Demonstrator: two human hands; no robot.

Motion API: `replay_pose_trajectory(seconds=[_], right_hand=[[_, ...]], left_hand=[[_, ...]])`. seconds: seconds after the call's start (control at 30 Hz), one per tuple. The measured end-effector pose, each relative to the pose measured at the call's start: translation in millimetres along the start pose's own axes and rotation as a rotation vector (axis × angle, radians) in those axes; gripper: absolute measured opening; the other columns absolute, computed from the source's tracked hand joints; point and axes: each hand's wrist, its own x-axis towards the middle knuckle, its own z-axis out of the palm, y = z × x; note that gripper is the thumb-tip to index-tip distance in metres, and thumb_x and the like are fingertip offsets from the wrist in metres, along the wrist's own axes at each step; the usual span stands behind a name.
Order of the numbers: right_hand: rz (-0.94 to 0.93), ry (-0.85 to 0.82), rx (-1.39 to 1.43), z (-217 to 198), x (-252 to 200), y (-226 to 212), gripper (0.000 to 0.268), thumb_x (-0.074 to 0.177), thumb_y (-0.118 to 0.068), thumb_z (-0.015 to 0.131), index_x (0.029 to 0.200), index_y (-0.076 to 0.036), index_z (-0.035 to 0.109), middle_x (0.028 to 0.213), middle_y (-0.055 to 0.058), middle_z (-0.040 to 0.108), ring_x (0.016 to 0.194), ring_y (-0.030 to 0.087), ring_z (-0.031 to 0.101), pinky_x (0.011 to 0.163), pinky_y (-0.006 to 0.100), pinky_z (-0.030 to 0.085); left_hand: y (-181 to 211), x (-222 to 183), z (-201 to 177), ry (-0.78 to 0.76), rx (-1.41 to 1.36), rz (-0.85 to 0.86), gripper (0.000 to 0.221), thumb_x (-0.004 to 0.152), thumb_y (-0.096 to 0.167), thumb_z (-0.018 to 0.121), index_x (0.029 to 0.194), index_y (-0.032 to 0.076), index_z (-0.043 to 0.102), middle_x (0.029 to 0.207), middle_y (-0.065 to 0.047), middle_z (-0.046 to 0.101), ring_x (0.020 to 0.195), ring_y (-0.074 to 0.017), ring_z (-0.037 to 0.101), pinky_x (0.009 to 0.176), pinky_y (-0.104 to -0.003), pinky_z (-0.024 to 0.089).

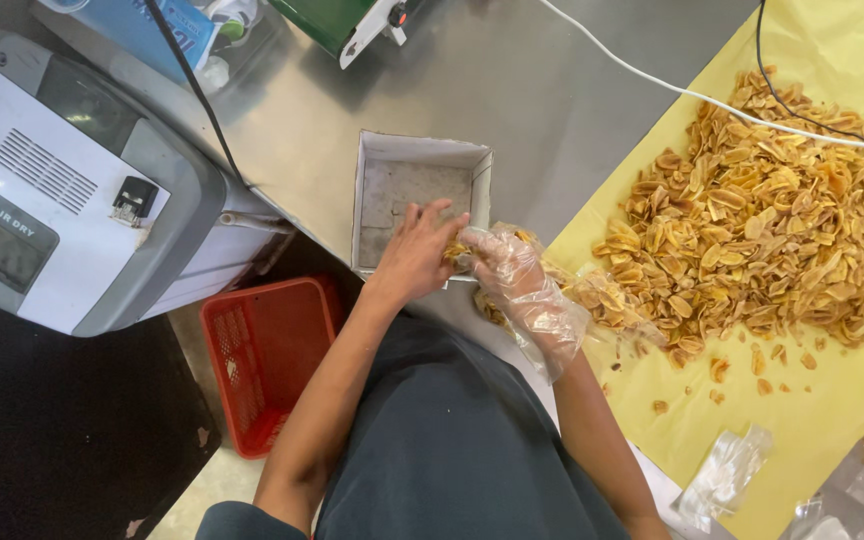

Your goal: The person scoops dried fruit slices from a large pile on a yellow sheet into small clear plastic bags. They then place each filled bag onto a digital scale to weigh it before setting the bag aside.

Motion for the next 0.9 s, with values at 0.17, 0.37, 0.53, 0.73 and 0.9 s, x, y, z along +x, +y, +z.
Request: replay_pose_trajectory(seconds=[0.17, 0.37, 0.53, 0.73, 0.9], right_hand=[[0.158, -0.085, 0.404, -20.5, 1.0, -23.2, 0.038, 0.091, -0.005, 0.064, 0.128, -0.011, 0.069, 0.106, 0.014, 0.069, 0.094, 0.022, 0.072, 0.083, 0.034, 0.058], [0.259, 0.114, 0.186, -51.7, 3.5, -6.5, 0.03, 0.094, -0.014, 0.071, 0.124, -0.013, 0.071, 0.105, 0.006, 0.073, 0.09, 0.017, 0.072, 0.078, 0.028, 0.059], [0.398, 0.436, -0.018, -132.6, -35.5, 115.7, 0.024, 0.101, -0.024, 0.069, 0.122, -0.013, 0.071, 0.105, 0.011, 0.069, 0.094, 0.025, 0.064, 0.079, 0.036, 0.054], [0.54, 0.247, -0.533, -187.5, -85.4, 304.6, 0.053, 0.095, -0.043, 0.075, 0.135, -0.009, 0.067, 0.132, 0.029, 0.059, 0.122, 0.047, 0.053, 0.103, 0.058, 0.044], [0.657, 0.075, -0.487, -140.0, -120.6, 381.6, 0.058, 0.093, -0.034, 0.078, 0.142, -0.008, 0.061, 0.138, 0.03, 0.053, 0.122, 0.046, 0.052, 0.099, 0.057, 0.045]], left_hand=[[1.7, -6.0, -9.6, -0.027, -0.054, -0.017, 0.075, 0.072, 0.01, 0.079, 0.143, 0.013, 0.055, 0.152, -0.014, 0.039, 0.13, -0.0414, 0.04, 0.108, -0.053, 0.041], [5.3, -15.1, -22.9, 0.042, -0.105, 0.016, 0.066, 0.077, 0.01, 0.076, 0.14, 0.011, 0.059, 0.151, -0.017, 0.043, 0.13, -0.0414, 0.041, 0.111, -0.051, 0.04], [-7.9, -50.8, -45.8, 0.199, -0.12, -0.025, 0.051, 0.084, 0.007, 0.072, 0.134, 0.009, 0.065, 0.145, -0.018, 0.05, 0.132, -0.04, 0.043, 0.113, -0.05, 0.038], [-25.0, -106.5, -51.9, 0.278, -0.033, -0.335, 0.039, 0.088, 0.006, 0.068, 0.127, 0.01, 0.069, 0.142, -0.018, 0.053, 0.125, -0.0422, 0.045, 0.107, -0.048, 0.042], [-23.7, -139.8, -38.6, 0.336, -0.01, -0.402, 0.036, 0.088, 0.007, 0.067, 0.124, 0.01, 0.071, 0.14, -0.017, 0.054, 0.128, -0.0409, 0.046, 0.109, -0.048, 0.042]])
